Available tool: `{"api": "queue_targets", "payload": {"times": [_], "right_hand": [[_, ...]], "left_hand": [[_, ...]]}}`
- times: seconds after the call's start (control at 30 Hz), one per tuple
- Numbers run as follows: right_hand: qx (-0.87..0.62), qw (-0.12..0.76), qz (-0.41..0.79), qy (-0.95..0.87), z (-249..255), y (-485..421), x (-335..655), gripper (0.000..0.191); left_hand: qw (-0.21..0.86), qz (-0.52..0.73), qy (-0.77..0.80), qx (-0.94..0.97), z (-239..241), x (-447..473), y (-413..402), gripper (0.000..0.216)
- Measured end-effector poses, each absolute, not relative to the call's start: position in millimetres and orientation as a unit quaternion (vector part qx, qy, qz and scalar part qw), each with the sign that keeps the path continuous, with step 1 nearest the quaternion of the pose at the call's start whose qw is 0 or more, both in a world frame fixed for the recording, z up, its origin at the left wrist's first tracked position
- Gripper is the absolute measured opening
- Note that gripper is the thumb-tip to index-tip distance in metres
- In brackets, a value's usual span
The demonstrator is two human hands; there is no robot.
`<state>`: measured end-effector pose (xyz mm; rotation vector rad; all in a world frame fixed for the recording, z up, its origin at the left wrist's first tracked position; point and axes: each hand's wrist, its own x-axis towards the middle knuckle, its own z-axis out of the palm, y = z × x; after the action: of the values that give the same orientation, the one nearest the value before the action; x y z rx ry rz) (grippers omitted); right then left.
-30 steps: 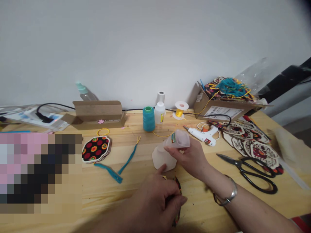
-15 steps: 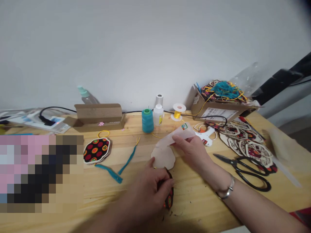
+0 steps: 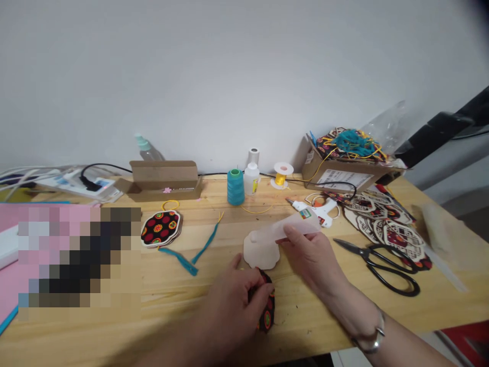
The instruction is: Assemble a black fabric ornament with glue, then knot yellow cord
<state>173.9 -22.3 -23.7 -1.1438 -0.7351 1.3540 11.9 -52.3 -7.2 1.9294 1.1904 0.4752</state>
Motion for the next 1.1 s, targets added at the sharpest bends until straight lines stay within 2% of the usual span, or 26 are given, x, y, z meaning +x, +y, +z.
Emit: {"api": "queue_targets", "payload": {"times": [0.23,0.43,0.5,0.7,0.77,0.87,1.1], "right_hand": [[-0.506,0.565,0.572,-0.312,-21,-37,174,0.021],[-0.541,0.543,0.549,-0.334,-16,-41,169,0.026],[-0.568,0.529,0.524,-0.35,-13,-42,169,0.029],[-0.617,0.51,0.38,-0.463,-4,-44,170,0.026],[-0.625,0.489,0.323,-0.516,-3,-44,168,0.023],[-0.624,0.461,0.265,-0.572,-5,-43,163,0.02],[-0.6,0.43,0.24,-0.63,-11,-39,155,0.015]], "left_hand": [[0.428,0.223,0.461,0.745,-8,7,-70,0.03],[0.436,0.203,0.448,0.754,-9,0,-82,0.03],[0.412,0.207,0.44,0.77,-9,-4,-84,0.03],[0.232,0.287,0.344,0.864,-12,-9,-83,0.018],[0.217,0.292,0.295,0.884,-16,-3,-84,0.017],[0.207,0.321,0.301,0.874,-26,6,-86,0.017],[0.203,0.327,0.321,0.865,-43,7,-89,0.019]]}}
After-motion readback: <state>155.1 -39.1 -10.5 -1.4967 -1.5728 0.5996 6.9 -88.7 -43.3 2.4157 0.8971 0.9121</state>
